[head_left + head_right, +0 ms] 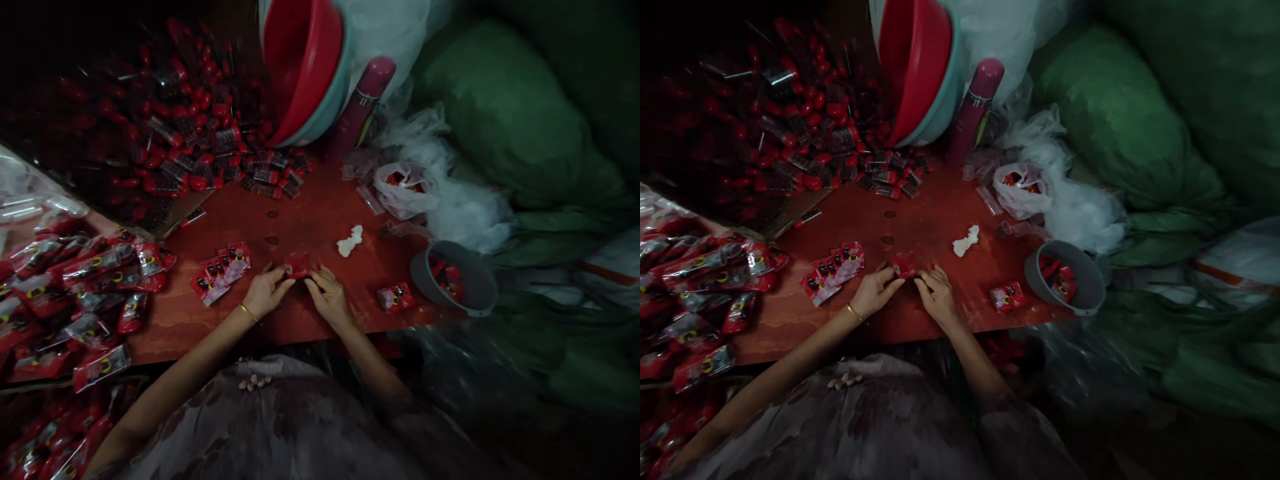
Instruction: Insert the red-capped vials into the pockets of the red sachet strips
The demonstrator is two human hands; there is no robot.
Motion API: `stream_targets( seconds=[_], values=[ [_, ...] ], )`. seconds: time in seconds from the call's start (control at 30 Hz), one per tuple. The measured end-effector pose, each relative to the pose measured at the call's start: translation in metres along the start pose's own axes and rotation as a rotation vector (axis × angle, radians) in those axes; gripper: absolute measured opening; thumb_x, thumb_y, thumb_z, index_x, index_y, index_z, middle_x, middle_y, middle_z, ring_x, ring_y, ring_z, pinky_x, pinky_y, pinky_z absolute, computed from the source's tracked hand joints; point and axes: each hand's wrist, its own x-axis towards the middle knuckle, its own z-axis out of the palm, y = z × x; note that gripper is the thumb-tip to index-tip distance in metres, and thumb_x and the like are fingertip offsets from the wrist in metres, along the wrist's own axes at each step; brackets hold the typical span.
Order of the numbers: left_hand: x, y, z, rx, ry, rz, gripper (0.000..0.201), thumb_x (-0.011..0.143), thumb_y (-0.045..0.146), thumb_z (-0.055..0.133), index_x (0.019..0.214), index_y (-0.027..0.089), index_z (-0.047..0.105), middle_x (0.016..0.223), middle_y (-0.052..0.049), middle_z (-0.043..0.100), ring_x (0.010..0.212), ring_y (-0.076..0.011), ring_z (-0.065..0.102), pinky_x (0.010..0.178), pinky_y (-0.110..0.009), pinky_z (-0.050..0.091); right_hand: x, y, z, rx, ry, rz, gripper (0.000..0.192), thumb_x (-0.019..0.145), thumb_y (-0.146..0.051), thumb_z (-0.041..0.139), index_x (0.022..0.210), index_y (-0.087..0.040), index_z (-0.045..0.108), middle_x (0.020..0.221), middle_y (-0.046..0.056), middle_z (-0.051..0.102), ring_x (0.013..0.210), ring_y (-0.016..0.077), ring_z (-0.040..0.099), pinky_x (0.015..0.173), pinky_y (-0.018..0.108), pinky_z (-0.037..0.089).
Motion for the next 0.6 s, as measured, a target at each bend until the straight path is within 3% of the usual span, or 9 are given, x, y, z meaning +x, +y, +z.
stream_targets(
  seconds=[0.1, 0.23, 0.33, 0.6],
  values=[
    [0.001, 0.008, 0.0, -0.351, 0.068, -0.119, 0.026, 0.078, 0.04, 0.057, 0.089, 0.018, 0.064, 0.088, -0.004, 0.068, 0.085, -0.0173, 0.061, 0.084, -0.03, 0.045, 0.003, -0.019, -0.001, 0.069, 0.087, 0.096, 0.017, 0.085, -0.025, 0.051, 0.085, -0.019, 0.067, 0.076, 0.004, 0.068, 0.071, 0.0155, 0.062, 0.074, 0.032, 0.05],
    [-0.003, 0.021, 0.001, -0.775, 0.09, -0.372, 0.037, 0.072, 0.05, 0.059, 0.087, 0.016, 0.057, 0.072, 0.0, 0.064, 0.055, -0.0111, 0.059, 0.053, -0.022, 0.046, 0.013, -0.045, -0.006, 0.158, 0.078, 0.135, 0.017, 0.086, -0.023, 0.05, 0.087, -0.02, 0.067, 0.078, 0.003, 0.069, 0.07, 0.0136, 0.064, 0.067, 0.025, 0.05],
    [-0.007, 0.031, -0.001, -0.843, 0.051, -0.469, 0.04, 0.073, 0.053, 0.057, 0.086, 0.016, 0.053, 0.062, 0.003, 0.061, 0.037, -0.0076, 0.051, 0.036, -0.018, 0.036, 0.019, -0.053, -0.009, 0.121, 0.104, 0.097, 0.015, 0.085, -0.021, 0.052, 0.086, -0.02, 0.067, 0.077, 0.002, 0.069, 0.07, 0.0139, 0.064, 0.068, 0.025, 0.05],
    [-0.008, 0.042, -0.004, -0.891, 0.005, -0.502, 0.043, 0.068, 0.054, 0.061, 0.08, 0.015, 0.05, 0.055, 0.004, 0.057, 0.027, -0.0031, 0.036, 0.029, -0.019, 0.033, 0.019, -0.049, -0.012, -0.021, 0.074, -0.004, 0.013, 0.086, -0.019, 0.049, 0.086, -0.02, 0.062, 0.077, 0.003, 0.067, 0.07, 0.0138, 0.063, 0.067, 0.025, 0.049]
  ],
)
